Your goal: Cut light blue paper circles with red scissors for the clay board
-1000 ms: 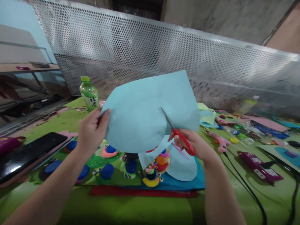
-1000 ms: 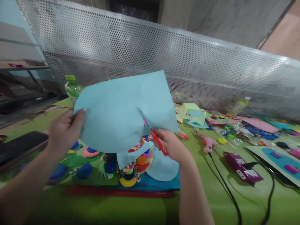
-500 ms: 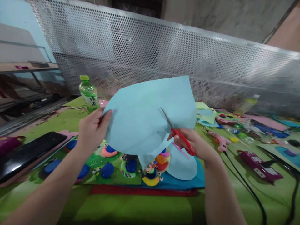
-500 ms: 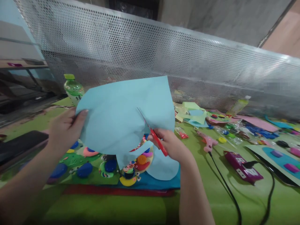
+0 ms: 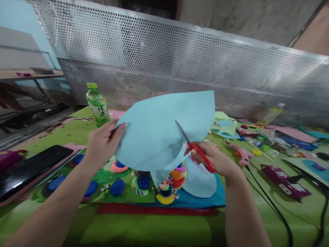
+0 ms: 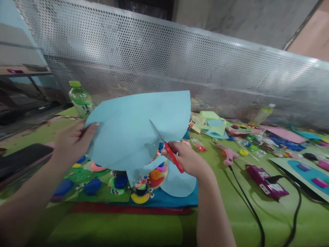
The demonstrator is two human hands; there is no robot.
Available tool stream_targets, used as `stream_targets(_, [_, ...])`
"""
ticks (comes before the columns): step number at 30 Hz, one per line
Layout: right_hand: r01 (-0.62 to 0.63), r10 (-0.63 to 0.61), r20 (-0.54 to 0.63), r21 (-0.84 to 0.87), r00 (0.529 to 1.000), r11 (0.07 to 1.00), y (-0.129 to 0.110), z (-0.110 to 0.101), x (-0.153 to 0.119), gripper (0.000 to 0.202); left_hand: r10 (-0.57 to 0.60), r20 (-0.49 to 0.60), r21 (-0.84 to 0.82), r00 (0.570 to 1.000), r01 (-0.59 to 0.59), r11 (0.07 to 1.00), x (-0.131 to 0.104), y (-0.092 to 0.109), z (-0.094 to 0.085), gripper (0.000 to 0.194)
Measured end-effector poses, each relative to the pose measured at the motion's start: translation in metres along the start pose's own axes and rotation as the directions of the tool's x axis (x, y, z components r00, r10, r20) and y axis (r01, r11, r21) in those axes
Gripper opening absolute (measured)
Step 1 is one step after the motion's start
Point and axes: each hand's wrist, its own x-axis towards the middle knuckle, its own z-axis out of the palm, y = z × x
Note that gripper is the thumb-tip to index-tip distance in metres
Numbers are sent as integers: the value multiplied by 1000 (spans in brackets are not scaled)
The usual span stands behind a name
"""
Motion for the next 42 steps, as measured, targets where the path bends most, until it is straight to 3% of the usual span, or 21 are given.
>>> stream_targets(10, [61, -60, -30, 60, 998, 996, 5, -1, 1, 42, 32, 4, 28, 999, -32, 999, 0, -2, 0, 18])
stream_targets(16, [2, -2, 4, 67, 1000, 998, 4, -2, -1, 45, 3, -7, 31, 1000, -3, 1000, 0, -3, 0, 21])
stream_targets(23, [-10, 10, 11, 44, 1000, 999, 3, 0, -1, 47, 42, 119, -4, 992, -42, 999, 0, -1, 2, 27])
stream_targets(30, [-18, 18, -1, 9, 1000, 1000, 2, -4, -2, 41, 8, 78, 34, 997, -11, 999, 1, -6, 0, 28])
stream_targets(40, [14, -16, -25, -71, 1000, 997, 2, 1, -2, 38, 5, 182, 42, 983, -13, 999, 0, 0, 1, 32])
stream_targets(42, [33, -35, -23, -65, 999, 997, 3, 0, -1, 38, -19, 155, 33, 988, 14, 999, 0, 0, 1, 32])
